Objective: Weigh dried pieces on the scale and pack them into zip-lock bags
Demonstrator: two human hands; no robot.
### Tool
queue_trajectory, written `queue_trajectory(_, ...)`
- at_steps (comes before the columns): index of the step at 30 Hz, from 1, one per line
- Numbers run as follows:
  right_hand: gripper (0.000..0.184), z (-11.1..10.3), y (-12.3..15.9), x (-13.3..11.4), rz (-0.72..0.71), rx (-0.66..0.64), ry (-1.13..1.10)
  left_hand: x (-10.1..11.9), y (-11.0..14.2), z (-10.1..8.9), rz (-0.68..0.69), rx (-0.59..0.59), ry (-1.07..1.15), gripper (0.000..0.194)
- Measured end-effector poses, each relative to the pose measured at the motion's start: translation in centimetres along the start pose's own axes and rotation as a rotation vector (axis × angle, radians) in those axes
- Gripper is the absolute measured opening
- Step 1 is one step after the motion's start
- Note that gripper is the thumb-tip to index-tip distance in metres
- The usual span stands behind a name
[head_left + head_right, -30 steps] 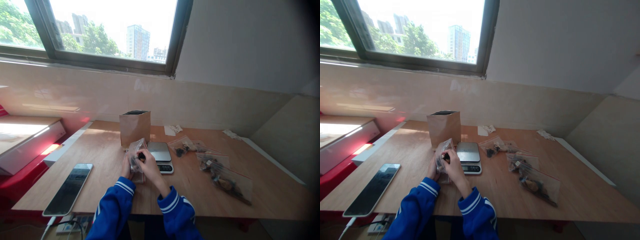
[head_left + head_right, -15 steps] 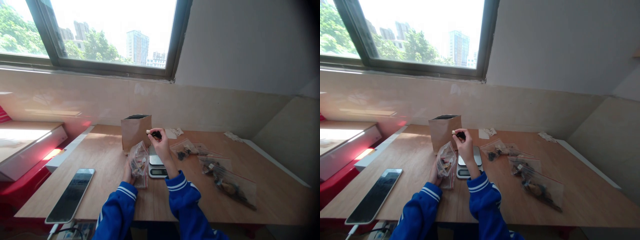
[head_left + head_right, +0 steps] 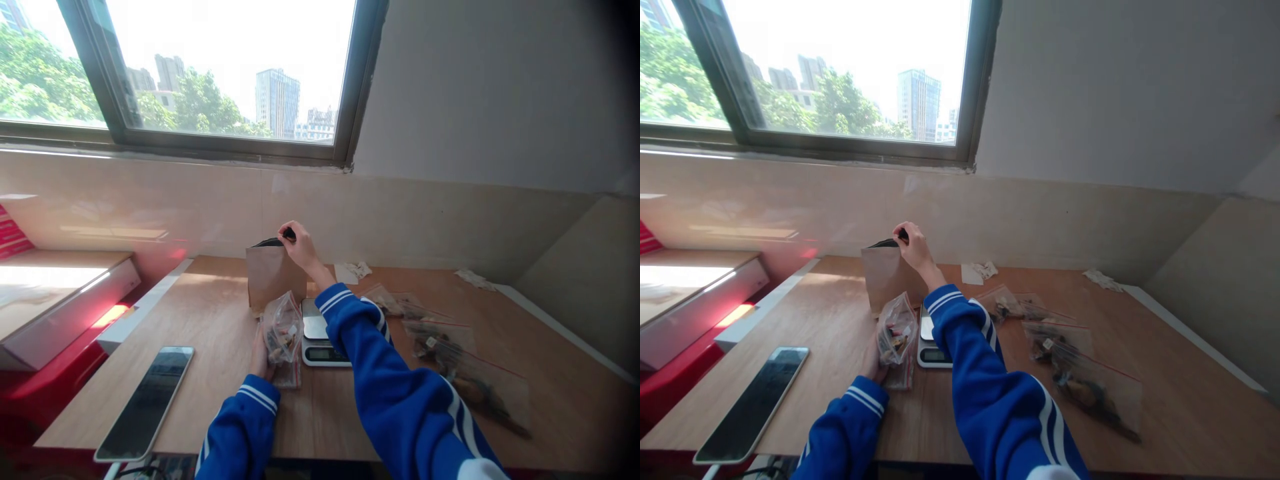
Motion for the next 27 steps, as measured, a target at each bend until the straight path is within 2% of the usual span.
queue_trajectory(5, 0.007, -0.4, 2.2, 0.4, 0.055, 0.017, -0.040, -0.4, -0.3, -0.2, -0.024, -0.010, -0.024, 0.028)
queue_trajectory(12, 0.015, 0.7, 3.2, -2.2, 0.032, -0.229, 0.163, 0.0, 0.1, 0.4, 0.005, -0.014, -0.021, 0.027)
queue_trajectory(20, 0.026, 1.5, 3.4, -3.5, -0.011, -0.342, 0.260, 0.4, 0.0, 0.9, 0.022, -0.063, -0.011, 0.029)
queue_trajectory(23, 0.019, 0.9, 3.6, -4.6, -0.045, -0.316, 0.217, 0.3, -0.2, 0.9, 0.031, -0.081, 0.001, 0.029)
queue_trajectory(27, 0.017, -2.1, 4.8, -7.3, -0.028, -0.140, 0.092, 0.3, 0.3, 1.3, 0.025, -0.101, 0.026, 0.029)
Point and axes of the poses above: each hand's wrist, its own y-axis away from the middle knuckle, its own z-axis out of the palm, x = y × z, the point moved 10 cm from there along -y, towards the middle knuckle, and after that the axes turned 8 degrees about -z, right-handed, at the moved point
